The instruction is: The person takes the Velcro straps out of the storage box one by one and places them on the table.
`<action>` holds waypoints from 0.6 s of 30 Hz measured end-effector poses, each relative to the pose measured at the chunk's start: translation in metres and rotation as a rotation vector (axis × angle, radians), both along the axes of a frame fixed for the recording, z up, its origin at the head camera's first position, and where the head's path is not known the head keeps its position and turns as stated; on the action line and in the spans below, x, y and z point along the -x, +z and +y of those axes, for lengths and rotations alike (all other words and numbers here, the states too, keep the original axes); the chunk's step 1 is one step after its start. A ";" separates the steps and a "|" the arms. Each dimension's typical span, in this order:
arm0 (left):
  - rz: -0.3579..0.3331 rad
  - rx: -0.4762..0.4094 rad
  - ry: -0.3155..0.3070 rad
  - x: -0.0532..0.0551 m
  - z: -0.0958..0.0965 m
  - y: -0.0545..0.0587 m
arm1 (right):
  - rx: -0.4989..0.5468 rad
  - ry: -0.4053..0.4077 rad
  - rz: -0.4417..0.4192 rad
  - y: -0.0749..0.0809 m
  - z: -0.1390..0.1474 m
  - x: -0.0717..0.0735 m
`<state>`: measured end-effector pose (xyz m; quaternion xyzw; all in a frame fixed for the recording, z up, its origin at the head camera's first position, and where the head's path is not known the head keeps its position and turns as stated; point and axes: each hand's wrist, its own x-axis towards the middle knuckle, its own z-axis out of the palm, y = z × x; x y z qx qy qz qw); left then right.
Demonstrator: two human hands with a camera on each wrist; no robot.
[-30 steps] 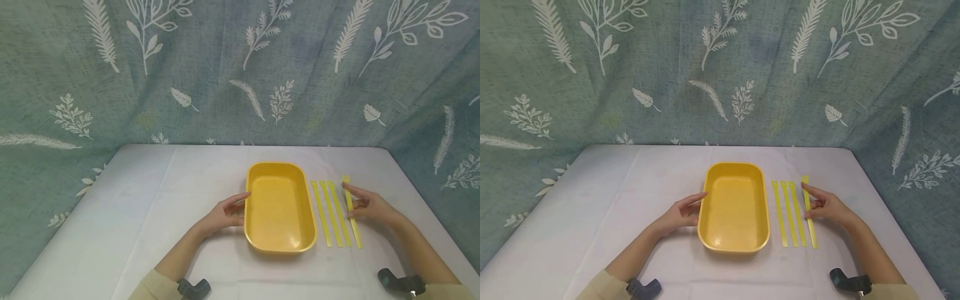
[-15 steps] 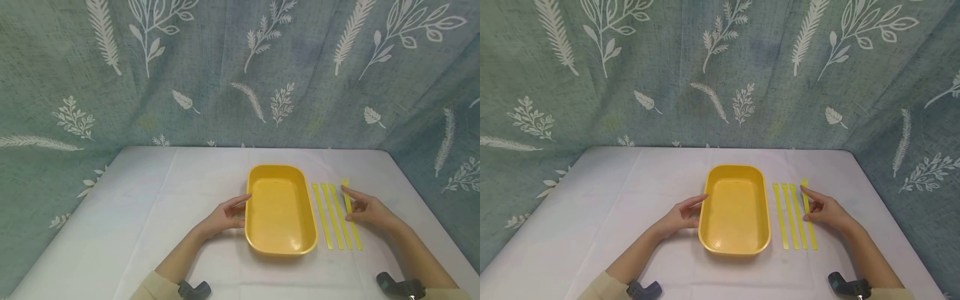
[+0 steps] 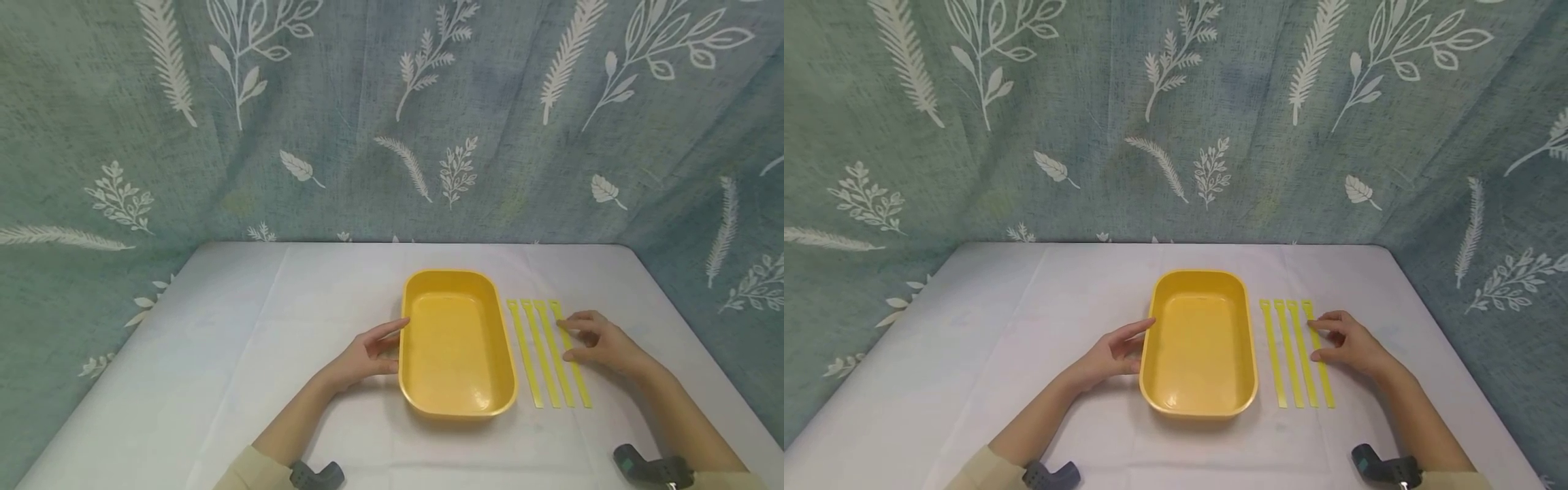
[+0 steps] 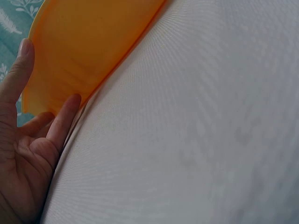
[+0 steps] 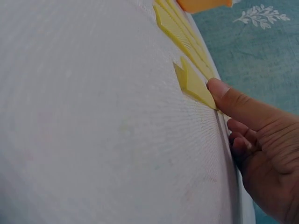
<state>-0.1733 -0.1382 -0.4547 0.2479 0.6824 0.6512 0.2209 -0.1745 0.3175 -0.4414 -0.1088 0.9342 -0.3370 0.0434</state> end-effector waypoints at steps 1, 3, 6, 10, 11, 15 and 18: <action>-0.002 -0.002 -0.002 0.000 0.000 -0.001 | 0.001 -0.004 -0.001 -0.001 0.000 0.000; -0.010 -0.008 -0.007 0.000 0.000 -0.002 | -0.001 -0.008 0.002 -0.001 0.001 0.000; -0.013 -0.013 -0.008 0.001 0.001 -0.003 | -0.006 -0.001 0.016 -0.002 0.002 0.000; -0.011 -0.008 -0.006 0.000 0.002 -0.003 | -0.012 -0.004 0.027 -0.002 0.004 -0.002; -0.011 -0.007 -0.007 0.000 0.002 -0.003 | -0.007 -0.007 0.028 -0.002 0.004 -0.003; 0.004 0.011 -0.013 0.000 0.002 -0.003 | 0.006 -0.030 0.042 -0.001 0.003 -0.005; 0.022 0.024 -0.017 0.000 0.002 -0.003 | 0.006 -0.041 0.059 0.001 0.002 -0.007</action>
